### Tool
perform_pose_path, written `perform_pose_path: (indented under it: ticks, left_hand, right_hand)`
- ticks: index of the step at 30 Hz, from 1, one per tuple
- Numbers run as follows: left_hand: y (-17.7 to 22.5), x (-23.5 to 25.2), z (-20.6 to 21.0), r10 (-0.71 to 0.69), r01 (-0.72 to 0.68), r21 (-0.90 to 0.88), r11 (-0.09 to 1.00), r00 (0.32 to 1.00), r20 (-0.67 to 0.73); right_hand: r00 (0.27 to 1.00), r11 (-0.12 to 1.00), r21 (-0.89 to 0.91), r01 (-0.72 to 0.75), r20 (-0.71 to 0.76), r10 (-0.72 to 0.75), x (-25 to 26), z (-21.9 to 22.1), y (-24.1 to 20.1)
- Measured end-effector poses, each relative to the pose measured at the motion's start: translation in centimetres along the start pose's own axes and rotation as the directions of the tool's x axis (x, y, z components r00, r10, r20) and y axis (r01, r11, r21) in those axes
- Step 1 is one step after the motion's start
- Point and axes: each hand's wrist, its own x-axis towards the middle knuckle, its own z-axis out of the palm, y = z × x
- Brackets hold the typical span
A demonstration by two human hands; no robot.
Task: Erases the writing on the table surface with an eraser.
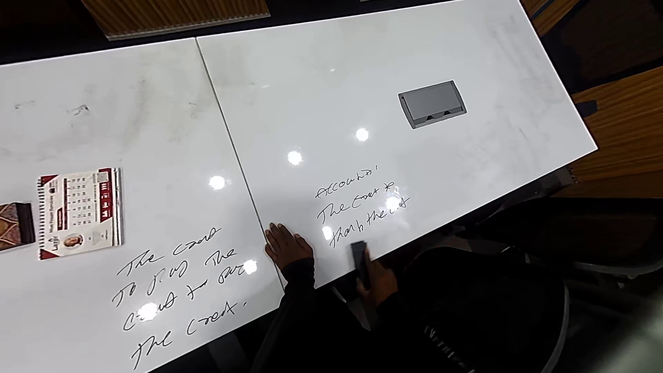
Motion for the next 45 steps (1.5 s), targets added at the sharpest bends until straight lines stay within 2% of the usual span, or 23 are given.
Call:
perform_pose_path:
  ticks: [2, 4, 6, 8, 12, 15, 17, 20, 22, 26, 29, 31, 36, 38, 41, 45]
  left_hand:
    - [-0.1, -0.1, 0.4, 0.003, -0.003, -0.009, 1.000, 0.999, -0.032]
    - [-0.2, -0.1, 0.6, 0.009, -0.009, -0.011, 1.000, 0.999, -0.043]
    - [-0.3, -0.1, 0.6, 0.010, -0.010, -0.008, 1.000, 0.999, -0.036]
    - [-0.2, -0.1, 0.5, 0.009, -0.009, -0.012, 1.000, 1.000, -0.024]
    - [0.1, -0.2, -0.2, -0.005, 0.004, -0.014, 1.000, 1.000, -0.013]
    - [0.0, -0.2, -0.2, 0.005, -0.005, -0.020, 1.000, 1.000, -0.001]
    - [-0.2, -0.2, 0.0, -0.002, 0.002, -0.019, 1.000, 1.000, -0.006]
    - [-0.2, -0.2, 0.1, -0.006, 0.006, -0.009, 1.000, 1.000, -0.002]
    - [-0.1, -0.2, -0.1, -0.004, 0.004, -0.005, 1.000, 1.000, 0.008]
    - [0.0, -0.2, -0.1, -0.002, 0.002, -0.008, 1.000, 1.000, 0.002]
    - [0.1, -0.1, -0.3, -0.009, 0.009, -0.002, 1.000, 1.000, 0.004]
    - [0.1, -0.1, -0.2, -0.009, 0.009, -0.003, 1.000, 1.000, 0.005]
    - [0.0, -0.1, -0.1, -0.004, 0.004, -0.005, 1.000, 1.000, -0.014]
    - [0.1, -0.1, -0.2, 0.001, -0.001, -0.012, 1.000, 1.000, -0.009]
    - [-0.1, -0.2, -0.1, -0.001, 0.001, -0.002, 1.000, 1.000, -0.008]
    - [-0.1, -0.1, 0.1, -0.001, 0.001, -0.018, 1.000, 1.000, 0.000]
  right_hand:
    - [0.982, 0.991, 0.013, 0.132, 0.138, -0.132, -1.3, 1.2, -2.4]
    - [0.932, 0.968, 0.018, 0.250, 0.267, -0.246, -2.1, 1.6, -4.2]
    - [0.896, 0.943, 0.000, 0.333, 0.311, -0.317, -2.4, 1.8, -5.1]
    - [0.888, 0.934, -0.025, 0.356, 0.322, -0.330, -2.1, 1.4, -4.6]
    - [0.916, 0.928, -0.102, 0.357, 0.232, -0.327, -1.1, 0.0, -0.6]
    - [0.952, 0.934, -0.192, 0.303, 0.016, -0.305, -0.4, -1.3, 4.1]
    - [0.976, 0.955, -0.225, 0.191, -0.060, -0.210, 0.2, -2.8, 7.3]
    - [0.991, 0.973, -0.206, -0.104, -0.102, 0.085, 1.5, -6.6, 11.3]
    - [0.962, 0.947, -0.176, -0.268, -0.110, 0.252, 2.7, -8.7, 13.9]
    - [0.861, 0.859, -0.095, -0.503, -0.144, 0.489, 5.5, -12.1, 17.2]
    - [0.776, 0.795, 0.066, -0.603, -0.183, 0.604, 8.3, -12.9, 18.6]
    - [0.737, 0.760, 0.140, -0.635, -0.186, 0.650, 9.7, -13.1, 18.1]
    - [0.666, 0.688, 0.150, -0.710, -0.175, 0.725, 11.2, -12.8, 14.7]
    - [0.683, 0.704, 0.137, -0.696, -0.173, 0.709, 10.7, -12.3, 13.0]
    - [0.765, 0.781, 0.095, -0.618, -0.160, 0.624, 9.0, -10.4, 10.1]
    - [0.914, 0.926, 0.002, -0.378, -0.161, 0.373, 5.6, -6.1, 6.3]
